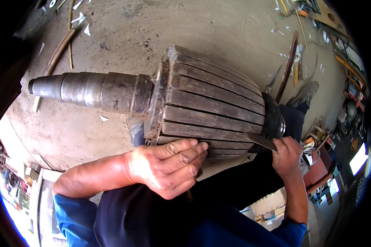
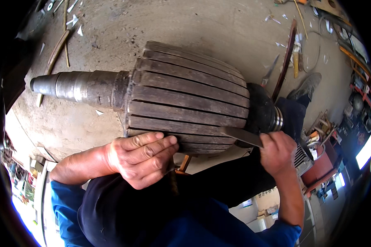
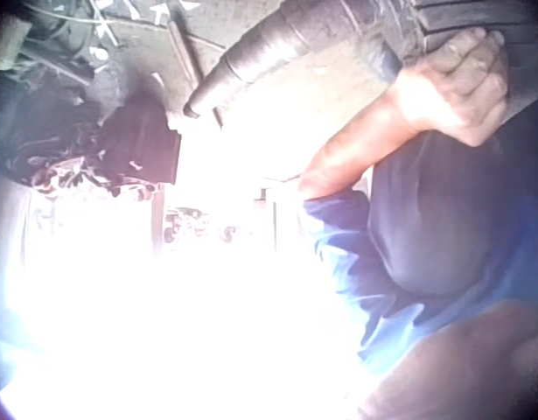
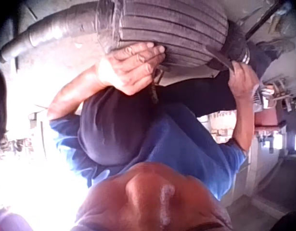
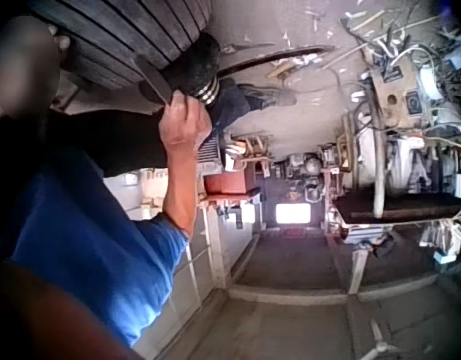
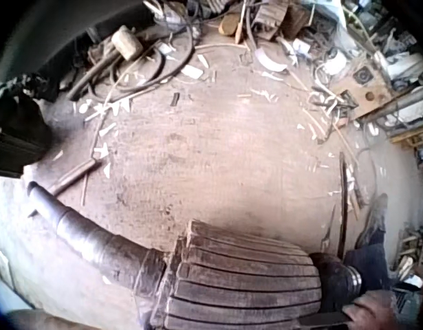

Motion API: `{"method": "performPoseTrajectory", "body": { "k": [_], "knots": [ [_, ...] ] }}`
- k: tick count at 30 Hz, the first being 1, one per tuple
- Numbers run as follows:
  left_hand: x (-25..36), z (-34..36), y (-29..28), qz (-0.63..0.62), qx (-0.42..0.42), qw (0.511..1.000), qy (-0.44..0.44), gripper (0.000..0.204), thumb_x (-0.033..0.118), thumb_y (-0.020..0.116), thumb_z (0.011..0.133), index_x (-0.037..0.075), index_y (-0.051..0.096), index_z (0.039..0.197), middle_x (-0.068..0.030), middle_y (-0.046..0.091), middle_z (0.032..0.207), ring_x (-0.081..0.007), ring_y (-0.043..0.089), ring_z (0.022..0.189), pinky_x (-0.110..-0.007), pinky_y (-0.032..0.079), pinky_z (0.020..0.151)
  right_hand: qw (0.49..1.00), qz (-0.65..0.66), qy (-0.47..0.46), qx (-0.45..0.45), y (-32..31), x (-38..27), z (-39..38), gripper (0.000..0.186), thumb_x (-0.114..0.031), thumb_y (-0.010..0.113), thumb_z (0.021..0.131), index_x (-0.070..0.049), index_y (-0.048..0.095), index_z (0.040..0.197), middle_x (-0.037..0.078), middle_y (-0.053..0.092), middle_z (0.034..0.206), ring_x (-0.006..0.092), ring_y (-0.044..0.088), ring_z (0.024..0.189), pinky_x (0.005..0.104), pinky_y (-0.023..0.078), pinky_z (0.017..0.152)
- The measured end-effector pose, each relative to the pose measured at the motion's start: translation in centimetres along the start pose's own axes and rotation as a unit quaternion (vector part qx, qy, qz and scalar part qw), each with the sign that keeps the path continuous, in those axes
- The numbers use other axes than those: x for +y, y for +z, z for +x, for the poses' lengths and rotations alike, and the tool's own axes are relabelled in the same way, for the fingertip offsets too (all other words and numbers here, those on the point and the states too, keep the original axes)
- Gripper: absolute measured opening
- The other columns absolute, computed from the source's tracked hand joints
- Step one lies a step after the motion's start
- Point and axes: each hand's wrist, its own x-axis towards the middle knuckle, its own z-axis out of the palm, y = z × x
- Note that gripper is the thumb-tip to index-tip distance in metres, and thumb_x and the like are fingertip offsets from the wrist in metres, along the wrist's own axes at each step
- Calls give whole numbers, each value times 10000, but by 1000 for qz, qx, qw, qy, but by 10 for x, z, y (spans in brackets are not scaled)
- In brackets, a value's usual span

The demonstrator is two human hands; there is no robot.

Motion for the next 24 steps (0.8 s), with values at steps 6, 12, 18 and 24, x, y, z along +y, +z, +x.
{"method": "performPoseTrajectory", "body": {
  "k": [6,12,18,24],
  "knots": [
    [-1,-2,10,-3,39,999,18,158,150,626,689,8,679,732,-117,726,907,-270,744,1002,-392,601,993,1000,-9,-26,-12,6,0,14,270,-89,734,753,11,660,992,142,622,838,328,625,680,437,502,604],
    [2,-10,10,-27,26,999,12,198,187,620,673,17,687,750,-128,732,932,-288,737,1026,-413,575,1020,995,55,-74,-28,-4,-69,112,227,-60,728,715,-6,636,916,92,543,727,268,583,589,383,475,523],
    [1,-5,8,-45,34,998,11,120,133,640,749,19,657,717,-135,741,935,-276,751,991,-399,605,983,997,35,-33,-57,-5,-24,57,256,-62,755,717,-7,648,943,123,594,788,321,621,637,434,492,563],
    [2,-8,12,-47,28,998,13,152,143,641,746,-6,671,749,-161,734,952,-298,745,993,-415,595,999,996,49,-52,-48,-10,-78,118,214,-66,763,750,-25,635,915,102,535,734,309,600,603,411,475,532]
  ]
}}
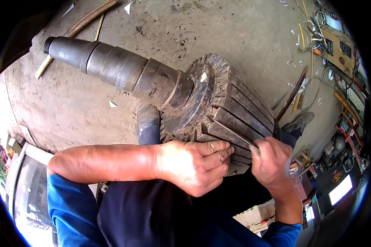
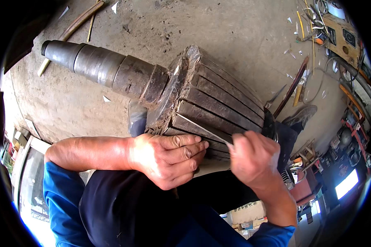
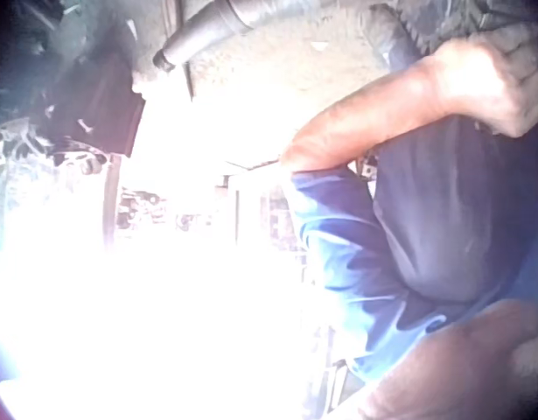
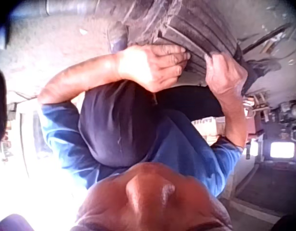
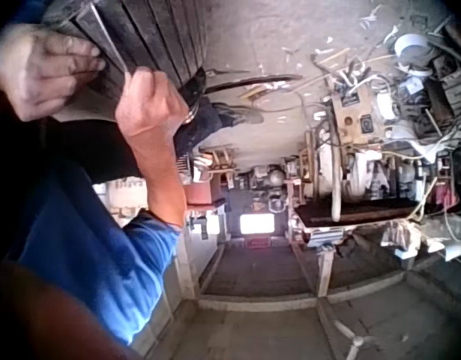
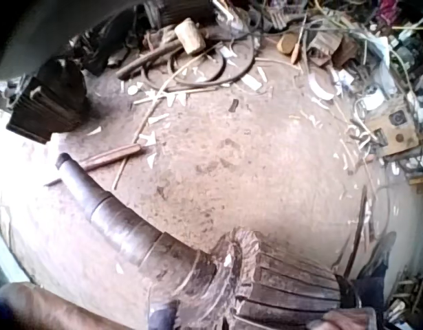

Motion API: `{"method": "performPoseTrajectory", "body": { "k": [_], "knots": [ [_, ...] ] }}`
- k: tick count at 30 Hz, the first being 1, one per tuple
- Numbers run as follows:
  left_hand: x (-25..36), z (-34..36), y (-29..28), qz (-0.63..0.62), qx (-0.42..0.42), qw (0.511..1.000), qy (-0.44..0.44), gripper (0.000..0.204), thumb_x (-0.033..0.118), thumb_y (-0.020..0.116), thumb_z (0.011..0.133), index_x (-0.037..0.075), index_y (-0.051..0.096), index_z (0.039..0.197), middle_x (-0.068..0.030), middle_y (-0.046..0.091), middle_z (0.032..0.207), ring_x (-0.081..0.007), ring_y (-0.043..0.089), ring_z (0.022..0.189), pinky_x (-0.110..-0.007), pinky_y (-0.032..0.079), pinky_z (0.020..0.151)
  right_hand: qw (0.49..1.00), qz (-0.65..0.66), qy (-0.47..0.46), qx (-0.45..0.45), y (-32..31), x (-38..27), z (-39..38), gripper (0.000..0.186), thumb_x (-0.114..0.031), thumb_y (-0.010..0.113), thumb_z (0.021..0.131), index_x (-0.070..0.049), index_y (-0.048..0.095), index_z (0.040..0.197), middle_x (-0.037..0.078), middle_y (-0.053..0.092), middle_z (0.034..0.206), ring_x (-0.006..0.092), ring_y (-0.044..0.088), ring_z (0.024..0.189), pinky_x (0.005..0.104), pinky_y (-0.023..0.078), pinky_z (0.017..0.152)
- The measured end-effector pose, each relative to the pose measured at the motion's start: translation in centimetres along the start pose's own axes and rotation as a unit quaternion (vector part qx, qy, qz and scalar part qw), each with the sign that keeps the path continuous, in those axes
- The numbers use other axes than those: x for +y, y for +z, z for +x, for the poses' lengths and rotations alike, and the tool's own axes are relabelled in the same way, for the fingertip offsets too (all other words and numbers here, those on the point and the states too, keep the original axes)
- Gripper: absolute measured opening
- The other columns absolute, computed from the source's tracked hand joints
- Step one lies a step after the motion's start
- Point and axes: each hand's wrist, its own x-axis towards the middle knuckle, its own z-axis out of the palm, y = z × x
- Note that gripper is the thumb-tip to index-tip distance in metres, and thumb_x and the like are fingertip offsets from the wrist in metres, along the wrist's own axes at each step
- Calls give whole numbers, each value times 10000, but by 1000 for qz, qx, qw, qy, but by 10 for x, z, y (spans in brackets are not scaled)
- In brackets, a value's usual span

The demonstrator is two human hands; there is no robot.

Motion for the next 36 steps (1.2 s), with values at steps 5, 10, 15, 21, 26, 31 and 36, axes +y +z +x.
{"method": "performPoseTrajectory", "body": {
  "k": [5,10,15,21,26,31,36],
  "knots": [
    [0,-2,1,-10,18,1000,-9,189,164,631,722,-12,681,768,-159,728,938,-301,744,994,-425,584,1013,1000,11,-17,-19,-3,2,12,199,-60,764,777,-19,634,922,116,559,743,320,607,607,413,474,537],
    [1,1,0,-18,24,1000,-10,191,170,627,716,-9,676,761,-160,726,938,-301,743,998,-425,584,1010,998,-27,40,-50,-11,33,-53,246,-61,771,735,-12,643,939,128,580,766,335,614,623,433,473,554],
    [0,0,2,-24,22,999,-13,173,154,641,715,-14,661,753,-165,723,928,-309,739,992,-424,593,995,1000,1,-21,-1,-1,-2,10,235,-58,782,738,-31,632,917,107,549,739,310,605,607,420,473,537],
    [-19,-34,-40,75,95,992,-49,89,51,691,732,3,634,779,-195,730,1019,-319,732,966,-441,632,880,992,60,-52,103,11,-5,14,183,2,740,805,12,645,961,137,626,810,317,628,633,399,499,570],
    [-32,-115,-71,279,-1,912,-300,530,-5,721,748,99,678,1266,-147,580,1438,-375,544,1354,-485,462,1102,953,93,143,248,55,7,-26,213,-81,599,1012,90,646,1131,196,685,1116,324,668,969,382,521,874],
    [7,-175,-50,193,42,884,-424,388,-6,711,824,67,678,1204,-164,604,1369,-384,583,1249,-478,484,1033,917,37,143,371,86,11,-11,232,-134,636,1011,54,669,1142,189,702,1159,339,685,1012,398,529,904],
    [71,-301,-6,11,26,711,-703,325,7,705,845,52,685,1166,-167,641,1304,-370,616,1177,-459,503,991,896,11,82,437,93,17,8,230,-176,684,983,36,694,1071,185,718,1000,339,700,892,390,547,818]
  ]
}}
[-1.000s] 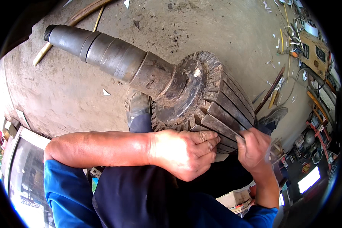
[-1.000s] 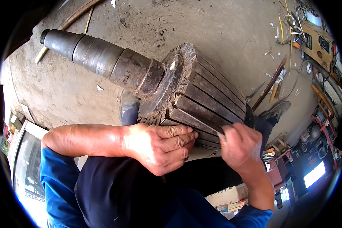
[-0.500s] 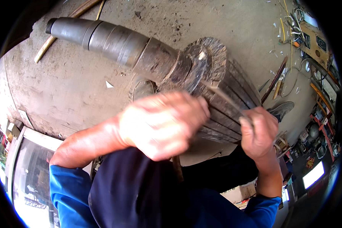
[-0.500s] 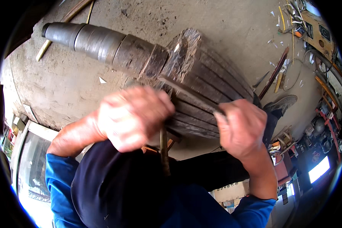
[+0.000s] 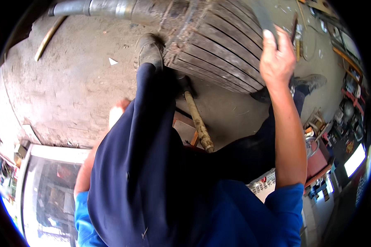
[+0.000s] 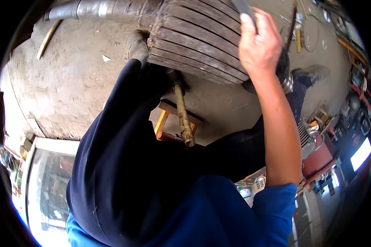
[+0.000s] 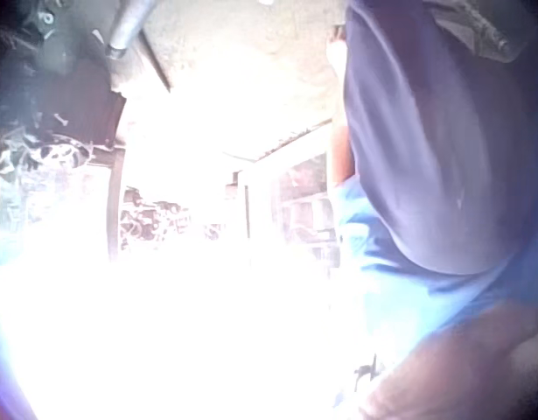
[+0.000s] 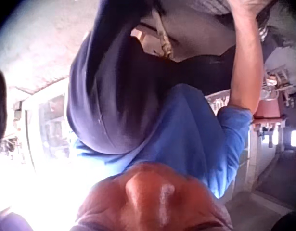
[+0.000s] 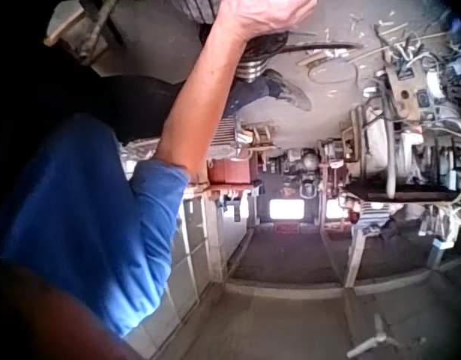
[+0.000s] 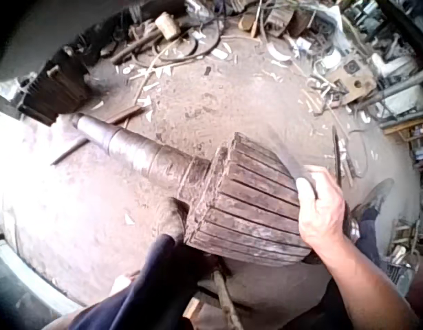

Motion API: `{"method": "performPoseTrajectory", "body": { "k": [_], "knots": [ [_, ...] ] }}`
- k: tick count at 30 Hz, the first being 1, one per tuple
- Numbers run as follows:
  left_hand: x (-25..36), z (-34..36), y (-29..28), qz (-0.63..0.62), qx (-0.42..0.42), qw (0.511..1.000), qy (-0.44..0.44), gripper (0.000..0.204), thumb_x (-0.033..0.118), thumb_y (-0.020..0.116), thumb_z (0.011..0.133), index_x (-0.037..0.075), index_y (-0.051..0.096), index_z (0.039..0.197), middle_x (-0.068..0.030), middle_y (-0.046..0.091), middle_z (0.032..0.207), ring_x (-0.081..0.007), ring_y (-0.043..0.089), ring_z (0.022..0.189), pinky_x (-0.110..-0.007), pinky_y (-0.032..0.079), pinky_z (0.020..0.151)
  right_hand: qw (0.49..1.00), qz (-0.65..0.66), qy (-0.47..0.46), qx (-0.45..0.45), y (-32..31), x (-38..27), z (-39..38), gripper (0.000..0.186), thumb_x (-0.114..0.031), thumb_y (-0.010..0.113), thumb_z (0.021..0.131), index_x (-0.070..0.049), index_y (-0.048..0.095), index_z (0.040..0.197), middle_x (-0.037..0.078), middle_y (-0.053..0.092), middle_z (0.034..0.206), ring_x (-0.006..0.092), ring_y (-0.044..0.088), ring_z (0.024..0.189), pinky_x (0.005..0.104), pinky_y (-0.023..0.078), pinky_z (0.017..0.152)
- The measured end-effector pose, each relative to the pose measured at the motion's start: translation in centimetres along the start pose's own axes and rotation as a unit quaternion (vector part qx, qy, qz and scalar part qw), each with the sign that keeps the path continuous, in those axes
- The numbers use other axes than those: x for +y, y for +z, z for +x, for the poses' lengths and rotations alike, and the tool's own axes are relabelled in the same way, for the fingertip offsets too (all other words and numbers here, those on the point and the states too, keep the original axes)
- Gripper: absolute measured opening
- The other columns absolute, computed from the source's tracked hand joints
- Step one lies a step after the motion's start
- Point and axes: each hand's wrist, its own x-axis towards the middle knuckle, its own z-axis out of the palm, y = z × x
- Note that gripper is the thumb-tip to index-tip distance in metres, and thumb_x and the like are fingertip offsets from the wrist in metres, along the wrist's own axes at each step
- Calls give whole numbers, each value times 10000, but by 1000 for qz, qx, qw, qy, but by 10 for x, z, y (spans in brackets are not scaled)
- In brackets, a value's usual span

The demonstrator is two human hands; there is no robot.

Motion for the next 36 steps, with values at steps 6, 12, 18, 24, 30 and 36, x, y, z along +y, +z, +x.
{"method": "performPoseTrajectory", "body": {
  "k": [6,12,18,24,30,36],
  "knots": [
    [-78,-54,12,-25,-101,964,-246,318,25,704,854,50,688,1170,-158,646,1288,-355,617,1162,-447,502,984,1000,-14,-3,4,1,6,1,193,-188,688,969,2,692,1008,169,711,961,343,686,891,416,539,805],
    [-91,-49,13,-48,-119,958,-256,311,44,703,863,48,690,1174,-149,651,1272,-339,619,1148,-436,502,978,999,-22,9,21,-4,-11,-8,184,-171,658,972,12,660,961,187,695,955,351,662,877,441,529,813],
    [-95,-35,8,-73,-112,962,-236,306,63,702,872,46,693,1178,-141,656,1256,-323,620,1134,-425,501,971,904,205,324,-187,-35,-120,-93,381,-406,661,983,-29,669,922,139,613,721,218,588,691,388,481,630],
    [-84,-24,25,-105,-127,965,-206,302,81,701,881,45,695,1181,-132,662,1239,-308,622,1120,-414,501,965,631,416,592,-281,-18,-135,-148,270,-208,678,965,-1,705,1136,50,694,936,144,635,866,352,544,708],
    [-80,-37,58,-140,-163,959,-184,300,100,700,890,43,697,1185,-124,667,1223,-292,623,1106,-402,500,958,465,614,596,-227,19,-150,-182,195,-180,686,935,-29,712,1056,75,693,906,176,667,848,378,567,673],
    [-95,-68,81,-159,-196,950,-185,300,118,700,899,41,700,1189,-115,672,1207,-276,625,1091,-391,500,951,524,579,564,-269,48,-135,-188,140,-157,680,904,-47,719,982,69,678,852,191,661,787,372,547,653]
  ]
}}
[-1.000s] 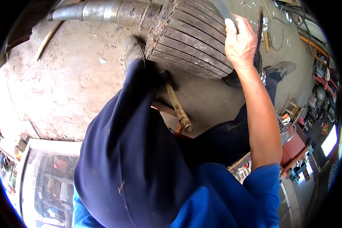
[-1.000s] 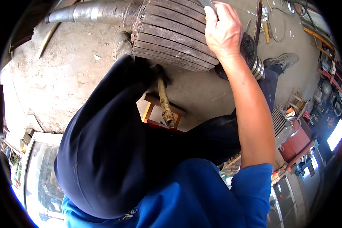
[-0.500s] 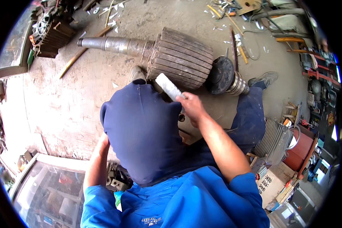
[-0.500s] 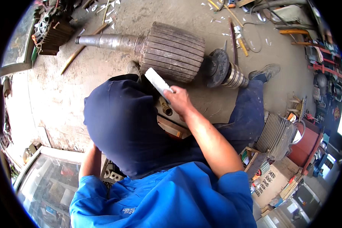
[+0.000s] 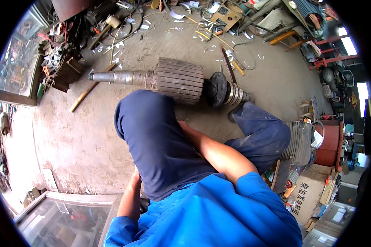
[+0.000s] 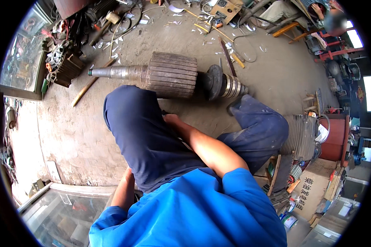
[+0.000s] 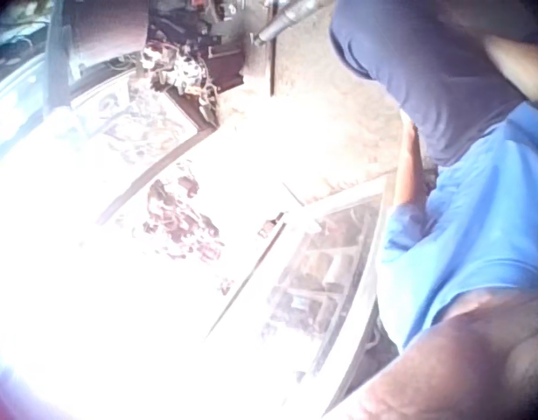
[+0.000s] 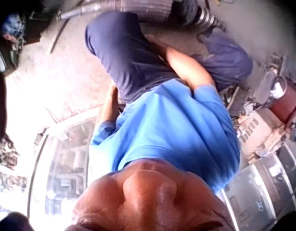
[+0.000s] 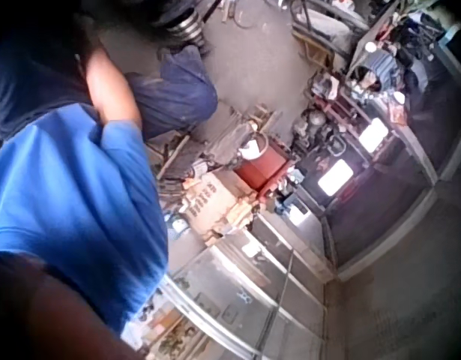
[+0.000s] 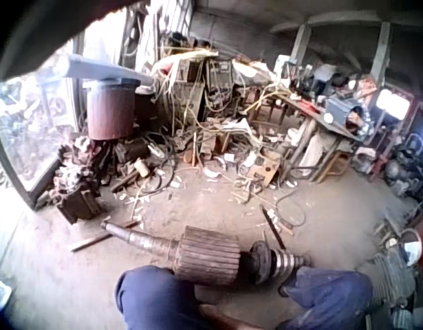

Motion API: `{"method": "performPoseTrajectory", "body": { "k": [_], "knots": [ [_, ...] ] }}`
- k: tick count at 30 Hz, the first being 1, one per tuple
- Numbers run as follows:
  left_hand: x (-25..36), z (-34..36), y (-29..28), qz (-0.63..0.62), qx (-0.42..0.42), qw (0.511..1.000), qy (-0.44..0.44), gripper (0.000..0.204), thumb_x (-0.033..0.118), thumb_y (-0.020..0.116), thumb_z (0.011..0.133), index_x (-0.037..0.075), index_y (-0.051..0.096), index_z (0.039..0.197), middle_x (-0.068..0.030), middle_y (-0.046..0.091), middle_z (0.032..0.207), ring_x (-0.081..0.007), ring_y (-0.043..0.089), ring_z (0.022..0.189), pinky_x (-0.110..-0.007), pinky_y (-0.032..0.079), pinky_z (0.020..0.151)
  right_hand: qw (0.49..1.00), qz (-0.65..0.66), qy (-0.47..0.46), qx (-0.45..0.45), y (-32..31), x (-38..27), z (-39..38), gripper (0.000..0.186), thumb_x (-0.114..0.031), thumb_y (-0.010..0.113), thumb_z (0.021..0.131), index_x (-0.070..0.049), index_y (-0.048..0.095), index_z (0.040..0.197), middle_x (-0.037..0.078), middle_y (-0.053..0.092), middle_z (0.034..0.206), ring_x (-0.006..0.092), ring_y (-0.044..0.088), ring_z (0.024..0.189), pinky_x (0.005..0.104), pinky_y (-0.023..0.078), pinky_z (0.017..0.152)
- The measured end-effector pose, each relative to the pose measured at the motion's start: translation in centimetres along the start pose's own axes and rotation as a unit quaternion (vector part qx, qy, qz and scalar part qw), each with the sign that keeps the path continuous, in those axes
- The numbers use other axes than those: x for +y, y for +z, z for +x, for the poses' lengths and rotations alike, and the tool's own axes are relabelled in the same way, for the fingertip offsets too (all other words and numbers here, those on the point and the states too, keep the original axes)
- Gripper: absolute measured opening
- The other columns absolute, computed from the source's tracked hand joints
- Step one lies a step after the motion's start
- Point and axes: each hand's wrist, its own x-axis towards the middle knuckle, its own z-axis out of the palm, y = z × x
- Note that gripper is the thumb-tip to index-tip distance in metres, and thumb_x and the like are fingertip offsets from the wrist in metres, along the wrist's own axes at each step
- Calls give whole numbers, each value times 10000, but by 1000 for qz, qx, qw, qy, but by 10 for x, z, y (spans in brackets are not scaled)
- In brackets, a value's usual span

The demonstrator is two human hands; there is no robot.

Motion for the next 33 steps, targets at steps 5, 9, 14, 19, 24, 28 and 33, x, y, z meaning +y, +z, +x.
{"method": "performPoseTrajectory", "body": {
  "k": [5,9,14,19,24,28,33],
  "knots": [
    [1,-3,-9,12,-1,1000,11,300,134,699,907,40,702,1192,-108,676,1194,-263,626,1079,-382,499,946,943,-324,15,71,-50,-31,9,100,-138,675,878,-63,724,921,63,666,808,203,657,735,367,530,636],
    [5,-13,-39,22,25,999,14,301,146,698,913,38,703,1194,-102,680,1183,-252,627,1070,-374,499,941,842,-533,81,21,-8,-90,-69,212,-179,683,864,-16,716,996,85,689,828,183,677,783,347,538,663],
    [9,-20,-52,41,39,998,9,304,162,698,920,37,705,1197,-95,684,1169,-239,629,1058,-365,498,936,621,-779,24,-90,-30,-142,-142,527,-333,664,885,-8,666,1299,194,719,1221,343,679,1102,430,519,957],
    [13,-31,-60,62,52,997,3,307,177,697,928,35,707,1200,-88,688,1156,-226,630,1046,-355,498,930,667,-744,-42,-3,-89,-189,-215,485,-334,671,906,6,685,1253,203,726,1175,324,676,1090,412,513,970],
    [26,-43,-71,85,65,994,2,312,193,696,936,34,709,1204,-81,693,1142,-213,631,1034,-346,498,925,774,-619,-99,88,-150,-233,-293,474,-319,660,908,51,680,1203,187,728,1043,313,694,974,395,542,898],
    [43,-53,-80,106,79,991,9,316,205,696,942,33,711,1206,-75,696,1131,-203,632,1025,-338,497,920,890,-389,-161,177,-206,-236,-331,429,-275,671,978,72,619,1224,146,708,994,172,718,799,293,558,581],
    [62,-62,-83,121,93,988,16,322,221,695,949,31,713,1209,-68,700,1118,-189,633,1013,-329,497,915,906,-260,-204,263,-295,-193,-313,396,-238,656,978,60,618,1236,143,697,1034,201,706,774,315,560,596]
  ]
}}
